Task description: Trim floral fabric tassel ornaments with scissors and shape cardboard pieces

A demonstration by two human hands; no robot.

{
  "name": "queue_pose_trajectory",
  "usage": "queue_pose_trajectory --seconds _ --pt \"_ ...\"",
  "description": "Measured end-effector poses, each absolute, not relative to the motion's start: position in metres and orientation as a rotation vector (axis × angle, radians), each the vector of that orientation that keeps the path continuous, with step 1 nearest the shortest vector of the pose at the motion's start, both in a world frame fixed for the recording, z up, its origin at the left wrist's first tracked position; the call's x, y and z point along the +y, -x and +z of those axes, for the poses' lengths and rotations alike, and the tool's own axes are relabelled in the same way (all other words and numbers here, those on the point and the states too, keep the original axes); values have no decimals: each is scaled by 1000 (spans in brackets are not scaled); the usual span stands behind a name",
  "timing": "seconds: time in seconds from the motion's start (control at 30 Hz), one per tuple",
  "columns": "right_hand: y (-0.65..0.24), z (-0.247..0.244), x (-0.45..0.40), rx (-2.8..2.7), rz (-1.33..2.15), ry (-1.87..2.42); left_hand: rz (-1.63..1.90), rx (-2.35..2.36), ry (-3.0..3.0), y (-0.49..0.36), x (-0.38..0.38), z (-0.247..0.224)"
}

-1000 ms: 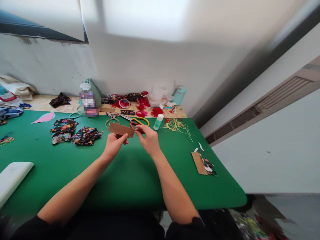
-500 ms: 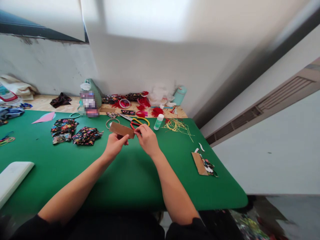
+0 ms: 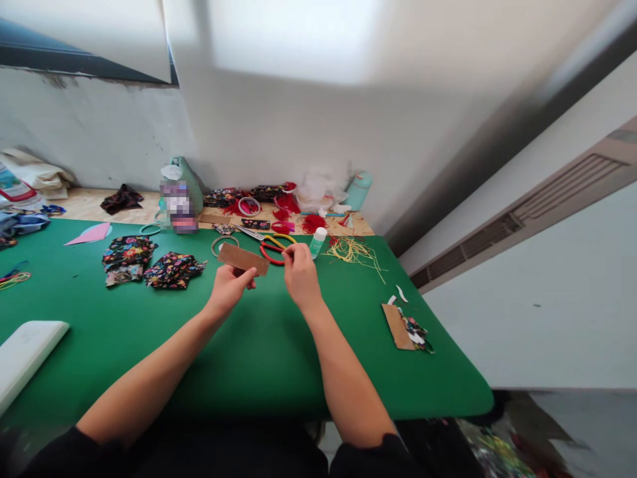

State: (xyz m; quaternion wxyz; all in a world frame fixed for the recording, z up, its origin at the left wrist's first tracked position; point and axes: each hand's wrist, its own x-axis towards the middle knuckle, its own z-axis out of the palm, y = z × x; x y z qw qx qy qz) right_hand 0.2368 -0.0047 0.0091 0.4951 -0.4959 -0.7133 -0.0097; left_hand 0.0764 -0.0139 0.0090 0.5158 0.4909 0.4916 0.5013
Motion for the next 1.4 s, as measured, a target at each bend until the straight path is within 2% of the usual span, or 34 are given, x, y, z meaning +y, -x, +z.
queue_pose_trajectory --seconds 0.23,0.7,1.4 --pt "-236 17 -11 -1773 247 1110 1219 1165 -1151 -76 -15 12" --pt "-230 16 -14 -1848 249 1105 1247 1156 -1110 -76 -15 13" --pt "-222 -7 -3 -2096 -280 1213 1208 1168 -1165 -75 -13 12"
